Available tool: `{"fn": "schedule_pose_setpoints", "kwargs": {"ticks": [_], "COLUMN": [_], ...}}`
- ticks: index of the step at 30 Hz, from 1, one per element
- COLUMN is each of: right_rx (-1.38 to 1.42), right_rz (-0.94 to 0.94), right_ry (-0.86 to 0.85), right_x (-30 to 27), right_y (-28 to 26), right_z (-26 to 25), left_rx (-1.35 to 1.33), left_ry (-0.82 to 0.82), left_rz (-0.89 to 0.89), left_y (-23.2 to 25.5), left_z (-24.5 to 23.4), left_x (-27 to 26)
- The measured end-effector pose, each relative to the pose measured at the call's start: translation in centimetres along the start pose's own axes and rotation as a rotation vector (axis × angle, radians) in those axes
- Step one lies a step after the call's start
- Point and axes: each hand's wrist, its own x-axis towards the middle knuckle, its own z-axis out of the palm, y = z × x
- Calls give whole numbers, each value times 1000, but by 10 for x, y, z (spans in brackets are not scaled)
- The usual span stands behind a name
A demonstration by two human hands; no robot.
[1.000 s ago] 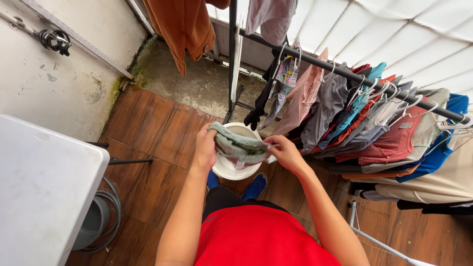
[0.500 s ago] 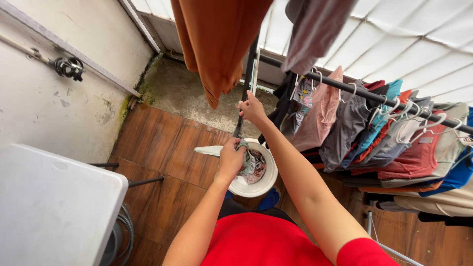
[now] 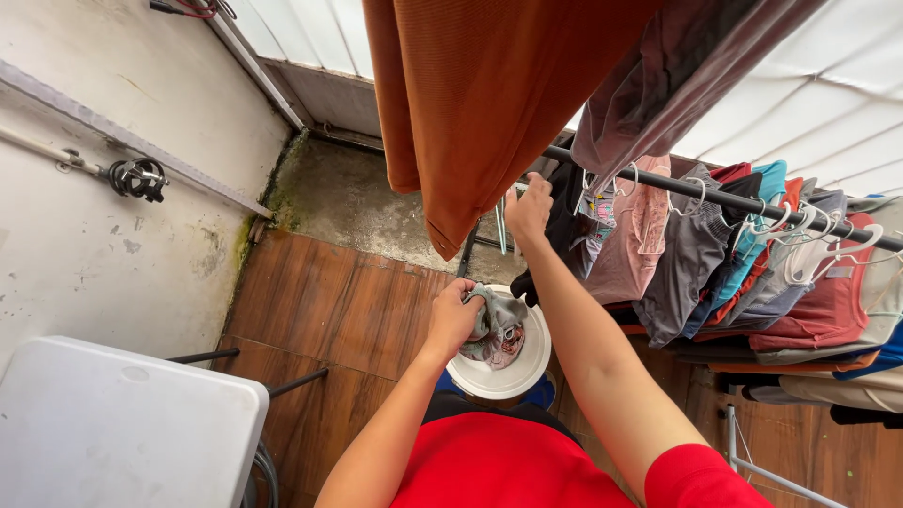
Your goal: Hanging wet laundry from a bucket onto a drying rack using hangers.
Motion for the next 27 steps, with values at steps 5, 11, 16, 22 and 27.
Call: {"fn": "schedule_pose_setpoints", "kwargs": {"ticks": [5, 11, 16, 22, 27], "right_rx": [78, 182, 542, 690, 719], "right_rz": [64, 188, 257, 294, 389], "right_ry": [-233, -205, -197, -261, -336], "right_x": [18, 9, -10, -87, -174], "right_y": [32, 44, 77, 56, 63], "right_z": [4, -35, -60, -134, -213], "left_rx": [-85, -2, 95, 31, 135], "left_ry": [-64, -49, -6, -37, -80], "left_rz": [-91, 25, 78, 3, 83], "left_y": [18, 10, 10, 29, 37], "left_z": [-3, -5, -3, -8, -12], "left_x": [3, 8, 9, 1, 1]}}
